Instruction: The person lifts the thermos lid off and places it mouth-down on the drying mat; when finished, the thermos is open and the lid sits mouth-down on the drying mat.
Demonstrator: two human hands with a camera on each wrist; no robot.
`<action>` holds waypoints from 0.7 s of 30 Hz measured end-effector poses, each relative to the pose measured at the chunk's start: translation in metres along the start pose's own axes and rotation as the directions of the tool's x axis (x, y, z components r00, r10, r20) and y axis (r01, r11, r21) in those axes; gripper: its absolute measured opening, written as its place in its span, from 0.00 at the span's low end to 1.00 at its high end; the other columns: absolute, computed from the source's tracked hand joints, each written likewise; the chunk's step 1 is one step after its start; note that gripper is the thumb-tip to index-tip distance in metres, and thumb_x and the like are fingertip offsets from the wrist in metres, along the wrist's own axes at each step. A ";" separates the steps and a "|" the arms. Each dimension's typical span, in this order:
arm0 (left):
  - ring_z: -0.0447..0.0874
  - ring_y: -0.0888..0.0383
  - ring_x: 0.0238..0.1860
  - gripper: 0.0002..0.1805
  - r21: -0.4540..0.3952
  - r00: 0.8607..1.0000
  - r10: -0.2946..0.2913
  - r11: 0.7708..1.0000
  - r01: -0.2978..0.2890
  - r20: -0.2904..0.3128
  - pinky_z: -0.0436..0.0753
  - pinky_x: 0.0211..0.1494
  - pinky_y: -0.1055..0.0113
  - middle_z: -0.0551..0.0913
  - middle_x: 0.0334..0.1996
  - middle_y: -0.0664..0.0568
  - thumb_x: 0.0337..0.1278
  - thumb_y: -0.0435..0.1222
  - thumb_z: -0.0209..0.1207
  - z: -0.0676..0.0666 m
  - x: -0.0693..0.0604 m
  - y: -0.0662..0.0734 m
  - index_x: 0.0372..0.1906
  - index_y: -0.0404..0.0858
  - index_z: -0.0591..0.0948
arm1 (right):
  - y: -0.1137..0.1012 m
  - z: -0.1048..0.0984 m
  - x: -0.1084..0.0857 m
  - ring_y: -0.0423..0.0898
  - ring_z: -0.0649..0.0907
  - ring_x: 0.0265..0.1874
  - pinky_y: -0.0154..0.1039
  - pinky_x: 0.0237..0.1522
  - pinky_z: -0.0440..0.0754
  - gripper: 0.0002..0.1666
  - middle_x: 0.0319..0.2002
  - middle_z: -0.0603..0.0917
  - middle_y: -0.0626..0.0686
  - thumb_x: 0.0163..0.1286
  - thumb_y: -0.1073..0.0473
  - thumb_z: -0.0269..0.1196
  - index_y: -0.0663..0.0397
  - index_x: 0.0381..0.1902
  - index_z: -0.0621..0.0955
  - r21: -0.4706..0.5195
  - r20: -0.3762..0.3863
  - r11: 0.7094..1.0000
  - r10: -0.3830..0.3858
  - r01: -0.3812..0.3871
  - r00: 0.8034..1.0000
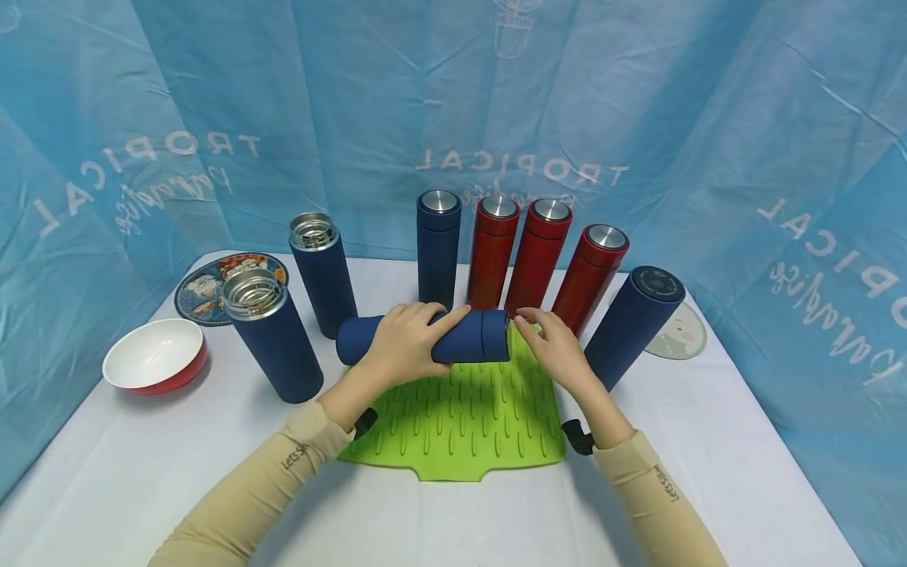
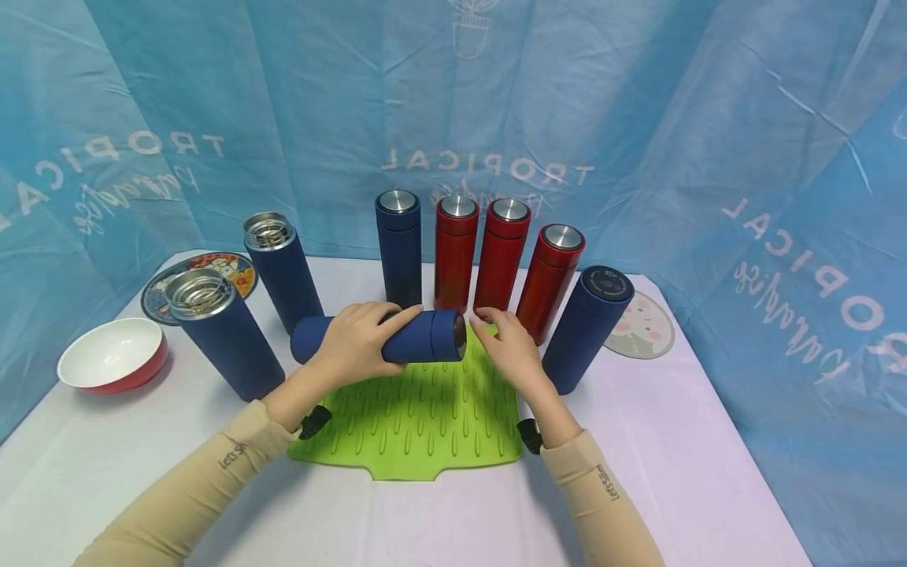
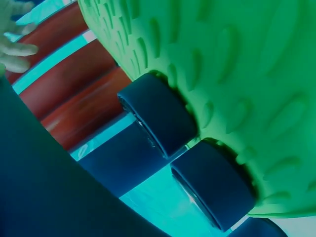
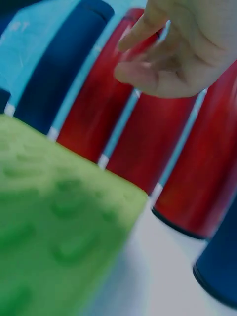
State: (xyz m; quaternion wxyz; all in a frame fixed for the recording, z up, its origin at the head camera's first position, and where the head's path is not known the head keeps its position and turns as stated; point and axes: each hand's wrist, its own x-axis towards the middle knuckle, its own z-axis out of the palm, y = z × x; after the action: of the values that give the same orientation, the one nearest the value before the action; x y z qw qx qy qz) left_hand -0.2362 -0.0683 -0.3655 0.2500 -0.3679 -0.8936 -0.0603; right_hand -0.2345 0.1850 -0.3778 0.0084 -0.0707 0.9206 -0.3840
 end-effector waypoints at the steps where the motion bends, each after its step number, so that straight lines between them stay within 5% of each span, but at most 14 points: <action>1: 0.79 0.48 0.44 0.48 0.005 1.000 0.002 1.000 -0.002 0.007 0.77 0.46 0.54 0.78 0.46 0.45 0.28 0.54 0.72 0.000 -0.001 0.000 0.64 0.49 0.69 | -0.005 0.000 -0.001 0.56 0.79 0.45 0.48 0.42 0.77 0.32 0.54 0.75 0.57 0.70 0.36 0.43 0.47 0.64 0.69 0.034 0.005 0.999 0.002 -0.002 1.000; 6: 0.80 0.48 0.41 0.46 0.017 1.000 0.012 1.000 -0.013 0.003 0.78 0.45 0.54 0.79 0.44 0.45 0.29 0.58 0.70 0.003 -0.002 0.000 0.63 0.50 0.70 | -0.021 0.001 -0.004 0.51 0.82 0.33 0.48 0.38 0.78 0.41 0.37 0.81 0.57 0.69 0.30 0.34 0.52 0.64 0.67 0.169 0.122 0.984 0.040 -0.060 0.992; 9: 0.80 0.48 0.39 0.45 0.043 0.999 0.038 0.998 -0.037 -0.003 0.78 0.44 0.54 0.80 0.42 0.45 0.31 0.62 0.67 0.004 -0.002 -0.001 0.61 0.50 0.72 | -0.023 0.004 -0.002 0.47 0.82 0.27 0.48 0.37 0.77 0.43 0.31 0.80 0.57 0.67 0.28 0.36 0.53 0.64 0.67 0.184 0.174 0.979 0.054 -0.086 0.983; 13: 0.81 0.48 0.38 0.45 0.071 0.998 0.067 0.995 -0.067 -0.003 0.78 0.43 0.54 0.81 0.41 0.45 0.32 0.65 0.65 0.006 -0.003 -0.002 0.61 0.50 0.72 | -0.021 0.007 -0.002 0.56 0.82 0.27 0.51 0.36 0.77 0.36 0.27 0.79 0.57 0.67 0.31 0.43 0.52 0.58 0.68 0.213 0.222 0.974 0.034 -0.082 0.975; 16: 0.81 0.49 0.37 0.44 0.081 0.997 0.077 0.994 -0.077 -0.004 0.78 0.43 0.55 0.81 0.41 0.45 0.33 0.66 0.64 0.007 -0.003 -0.002 0.61 0.50 0.72 | -0.019 0.008 -0.002 0.59 0.83 0.28 0.51 0.38 0.79 0.30 0.27 0.78 0.56 0.69 0.38 0.48 0.56 0.54 0.65 0.341 0.283 0.935 -0.001 -0.100 0.959; 21: 0.81 0.49 0.37 0.44 0.099 0.995 0.100 0.990 -0.099 -0.008 0.79 0.43 0.56 0.82 0.41 0.45 0.33 0.65 0.64 0.005 -0.004 -0.003 0.60 0.49 0.73 | -0.014 0.012 0.001 0.49 0.85 0.28 0.51 0.43 0.80 0.26 0.40 0.78 0.61 0.71 0.48 0.50 0.61 0.56 0.61 0.525 0.350 0.836 -0.041 -0.159 0.936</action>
State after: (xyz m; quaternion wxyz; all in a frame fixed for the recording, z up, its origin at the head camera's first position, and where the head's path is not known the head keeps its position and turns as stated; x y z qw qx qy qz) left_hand -0.2385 -0.0716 -0.3717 0.2765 -0.3987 -0.8744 -0.0060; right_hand -0.2325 0.1674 -0.3764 0.2023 -0.1031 0.7584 -0.6109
